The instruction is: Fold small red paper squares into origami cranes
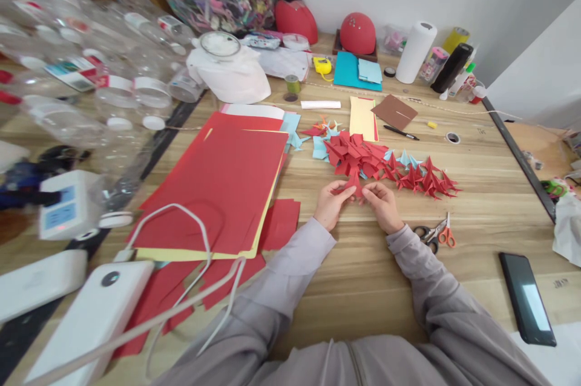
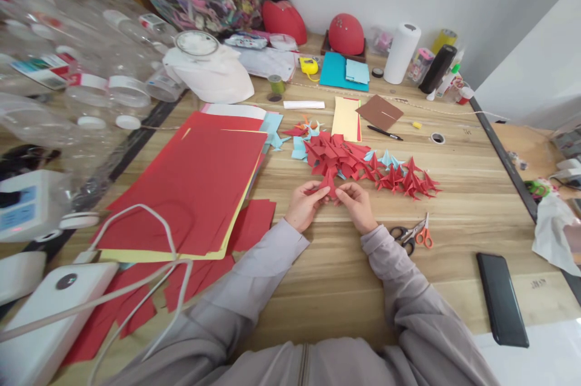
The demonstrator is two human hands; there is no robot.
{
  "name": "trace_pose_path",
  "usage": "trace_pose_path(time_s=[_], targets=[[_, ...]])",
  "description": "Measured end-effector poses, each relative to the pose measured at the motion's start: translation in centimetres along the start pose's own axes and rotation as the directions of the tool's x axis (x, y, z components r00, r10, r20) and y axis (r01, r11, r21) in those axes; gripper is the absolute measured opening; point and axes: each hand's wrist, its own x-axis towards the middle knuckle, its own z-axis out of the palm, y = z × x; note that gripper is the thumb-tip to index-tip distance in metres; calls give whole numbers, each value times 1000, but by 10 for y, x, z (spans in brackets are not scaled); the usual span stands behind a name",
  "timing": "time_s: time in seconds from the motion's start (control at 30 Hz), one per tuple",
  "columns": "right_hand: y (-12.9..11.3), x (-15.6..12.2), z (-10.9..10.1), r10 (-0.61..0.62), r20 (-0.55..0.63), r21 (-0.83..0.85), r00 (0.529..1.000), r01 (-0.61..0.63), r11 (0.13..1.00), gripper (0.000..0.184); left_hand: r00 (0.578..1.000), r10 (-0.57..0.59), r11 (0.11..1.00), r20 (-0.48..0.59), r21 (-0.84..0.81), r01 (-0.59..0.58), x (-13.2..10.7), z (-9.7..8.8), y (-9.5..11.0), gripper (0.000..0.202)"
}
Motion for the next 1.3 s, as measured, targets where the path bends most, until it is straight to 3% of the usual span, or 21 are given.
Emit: trace_pose_path(time_s=[0.2, 0.33, 0.43, 0.5, 0.6, 0.83, 1.07, 1.3], targets=[[-4, 0, 2, -25, -61, -49, 998, 22, 999, 27, 997, 55, 998, 57, -6, -55, 0, -2, -2, 35], [-4, 1, 1, -43, -120, -30, 992, 39, 999, 27, 973, 211, 970, 95, 99, -221, -3, -3, 0, 57], [-3, 2, 0, -55, -130, -38, 990, 50, 998, 25, 931, 334, 892, 145, 270, -362, -4, -4, 1, 40], [-3, 2, -1, -61, -130, -64, 990, 52, 997, 24, 919, 354, 848, 173, 354, -394, -5, -5, 0, 25], [-3, 1, -1, -62, -124, -90, 990, 51, 995, 25, 933, 308, 849, 188, 387, -359, -4, -5, -5, 19], [-6, -2, 1, -73, -61, -80, 995, 68, 994, 24, 985, 154, 935, 73, 312, -169, -5, -3, -4, 31], [-4, -1, -1, -83, -24, -75, 996, 81, 994, 21, 979, 185, 931, 82, 306, -201, -7, -1, 3, 14], [0, 0, -3, -70, -23, -44, 997, 69, 997, 17, 992, 107, 960, 61, 252, -119, -7, 0, 1, 35]])
